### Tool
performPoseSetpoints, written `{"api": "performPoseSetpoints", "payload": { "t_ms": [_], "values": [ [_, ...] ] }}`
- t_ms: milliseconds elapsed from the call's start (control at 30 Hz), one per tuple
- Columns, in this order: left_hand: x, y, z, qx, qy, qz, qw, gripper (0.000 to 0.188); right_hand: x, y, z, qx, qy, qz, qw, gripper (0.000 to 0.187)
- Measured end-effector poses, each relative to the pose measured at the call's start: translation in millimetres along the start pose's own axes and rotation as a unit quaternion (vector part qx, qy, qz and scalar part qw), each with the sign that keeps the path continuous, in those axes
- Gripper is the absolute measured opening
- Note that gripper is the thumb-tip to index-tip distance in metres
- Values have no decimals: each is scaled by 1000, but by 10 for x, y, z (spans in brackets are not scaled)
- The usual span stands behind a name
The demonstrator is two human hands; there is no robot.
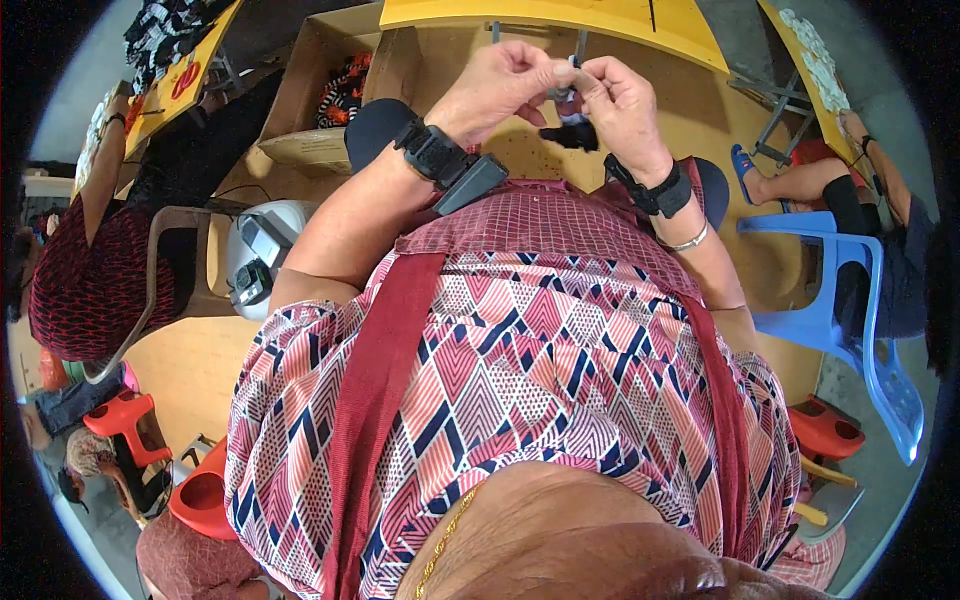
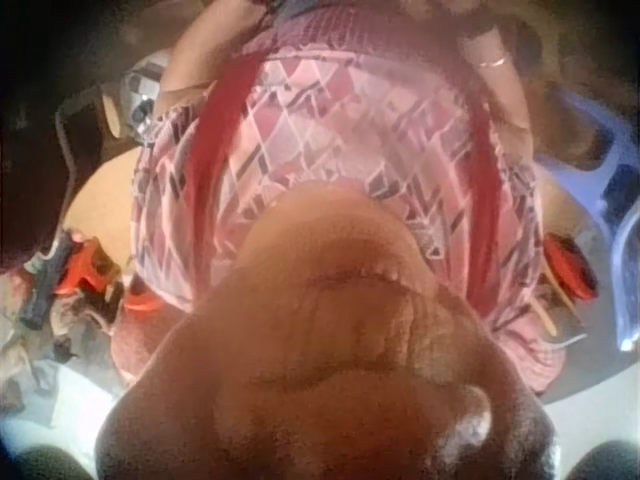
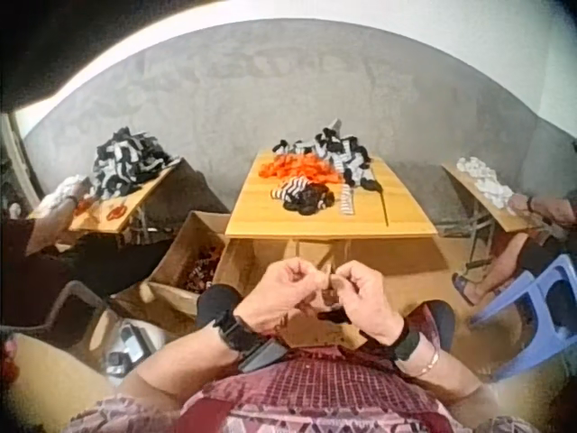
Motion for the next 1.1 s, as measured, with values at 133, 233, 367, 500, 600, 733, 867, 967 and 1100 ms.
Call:
{"api": "performPoseSetpoints", "payload": {
  "t_ms": [133,233,367,500,600,733,867,967,1100],
  "values": [
    [-106,32,-61,-25,28,-5,999,24,189,-12,-23,-23,51,24,998,8],
    [-167,-6,-145,-73,67,-43,994,20,250,-16,-144,2,54,48,997,7],
    [-51,140,-39,-69,45,-92,992,15,125,-94,-214,45,6,136,990,7],
    [57,169,-90,23,31,25,999,12,44,-96,-235,41,-22,130,990,7],
    [-35,274,3,2,-22,43,999,10,196,-142,-297,-87,-24,-38,995,7],
    [9,229,21,46,-100,39,993,7,123,-163,-240,-63,-7,-45,997,12],
    [103,230,53,99,-143,95,980,4,29,-229,-129,48,69,29,996,17],
    [144,237,83,162,-154,217,950,3,-17,-217,-21,68,102,-1,992,16],
    [128,258,105,186,-150,232,943,3,-65,-245,12,105,135,48,984,15]
  ]
}}
Point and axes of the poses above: each hand's wrist, its own z-axis towards the middle knuckle, its own x-axis out of the palm, y = z × x, the point moved 1 cm from there along z, towards the middle knuckle, and after that the axes turned 8 degrees about -y, right-handed, at the moved point
